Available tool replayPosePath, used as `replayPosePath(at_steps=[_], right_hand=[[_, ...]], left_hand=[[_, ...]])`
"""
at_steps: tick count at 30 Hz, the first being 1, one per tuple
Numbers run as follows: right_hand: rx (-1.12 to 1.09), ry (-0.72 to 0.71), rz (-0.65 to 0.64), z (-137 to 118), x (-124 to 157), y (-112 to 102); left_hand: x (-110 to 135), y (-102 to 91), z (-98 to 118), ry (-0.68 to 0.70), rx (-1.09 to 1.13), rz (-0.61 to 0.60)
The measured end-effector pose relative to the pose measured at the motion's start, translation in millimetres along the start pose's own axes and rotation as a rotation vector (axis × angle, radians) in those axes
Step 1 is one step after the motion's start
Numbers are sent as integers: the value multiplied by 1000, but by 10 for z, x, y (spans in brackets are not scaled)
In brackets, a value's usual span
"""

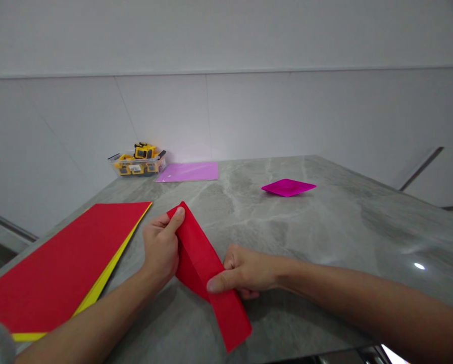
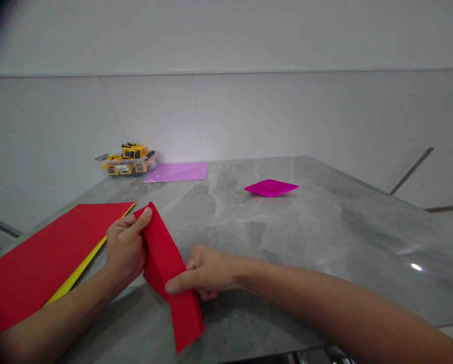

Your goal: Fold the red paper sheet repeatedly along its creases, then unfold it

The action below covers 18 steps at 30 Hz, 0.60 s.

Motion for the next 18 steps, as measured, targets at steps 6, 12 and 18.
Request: replayPosePath(at_steps=[6, 12, 18], right_hand=[[24, 84, -74, 12, 28, 66], [59, 139, -172, 12, 92, 165], [138, 141, -206, -9, 109, 177]], left_hand=[[-53, -31, 18, 15, 6, -3], [-148, -82, 81, 80, 15, 18], [-203, -106, 164, 117, 16, 68]])
Point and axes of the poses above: each hand's wrist, its own x-axis away from the middle knuckle, its own y-axis out of the palm, z = x × y, the point moved 9 cm from there along -x, towards the middle knuckle, and after that the axes turned 4 degrees about x, right-handed, at the moved point
